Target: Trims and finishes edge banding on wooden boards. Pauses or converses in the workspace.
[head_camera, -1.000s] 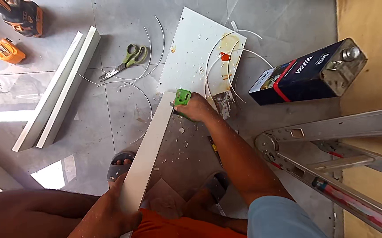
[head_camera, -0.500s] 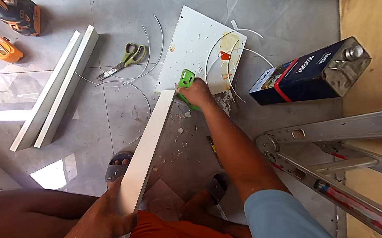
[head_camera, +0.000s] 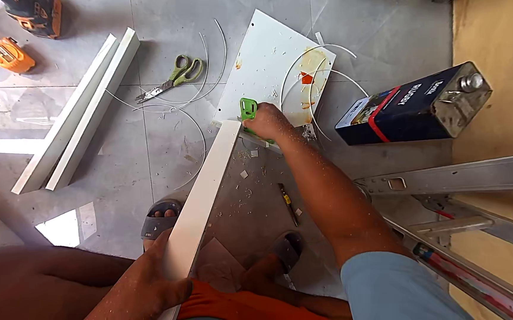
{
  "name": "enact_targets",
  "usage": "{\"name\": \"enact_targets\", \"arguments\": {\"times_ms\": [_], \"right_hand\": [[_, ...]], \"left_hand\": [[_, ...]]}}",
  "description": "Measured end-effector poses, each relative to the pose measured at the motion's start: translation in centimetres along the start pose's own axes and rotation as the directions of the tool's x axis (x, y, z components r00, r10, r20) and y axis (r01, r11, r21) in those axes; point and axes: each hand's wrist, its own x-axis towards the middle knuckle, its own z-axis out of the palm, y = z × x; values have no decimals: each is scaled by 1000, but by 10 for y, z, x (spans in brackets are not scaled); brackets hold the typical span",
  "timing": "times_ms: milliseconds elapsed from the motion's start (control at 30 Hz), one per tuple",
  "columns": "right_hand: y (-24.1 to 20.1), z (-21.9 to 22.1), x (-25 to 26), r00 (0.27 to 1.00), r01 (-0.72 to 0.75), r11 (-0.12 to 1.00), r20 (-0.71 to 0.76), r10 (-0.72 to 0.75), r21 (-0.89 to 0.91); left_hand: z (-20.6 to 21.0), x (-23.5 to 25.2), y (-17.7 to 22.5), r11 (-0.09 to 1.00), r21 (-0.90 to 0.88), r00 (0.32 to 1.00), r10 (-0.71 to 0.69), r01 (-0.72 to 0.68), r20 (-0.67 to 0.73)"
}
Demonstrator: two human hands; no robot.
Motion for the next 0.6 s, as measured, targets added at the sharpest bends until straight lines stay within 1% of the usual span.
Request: {"name": "enact_targets", "arguments": {"times_ms": [100, 200, 300, 333, 367, 467, 533, 600], "right_hand": [[-4, -1, -4, 1000, 16, 1000, 16, -16, -24], [-7, 2, -11, 998, 54, 998, 38, -53, -25], [-14, 4, -28, 986, 125, 992, 114, -125, 12], [-13, 3, -29, 984, 122, 992, 131, -125, 26], [-11, 1, -27, 986, 101, 994, 128, -104, 34], [3, -1, -5, 999, 20, 999, 36, -21, 27], [1, 5, -4, 1000, 21, 1000, 13, -21, 23], [-5, 10, -20, 997, 58, 997, 54, -60, 44]], "left_hand": [[0, 1, 0, 1000, 8, 1000, 0, 0, 1], [1, 0, 3, 998, 62, 1000, -9, 10, -15], [0, -1, 5, 996, 89, 1000, -12, 15, -24], [2, -1, 4, 996, 91, 1000, -15, 17, -22], [2, -1, 5, 996, 92, 1000, -17, 19, -21], [3, 0, 5, 995, 95, 1000, -7, 8, -17], [2, 1, 3, 995, 101, 1000, -5, 7, -25], [2, 1, 3, 995, 95, 1000, -11, 13, -24]]}}
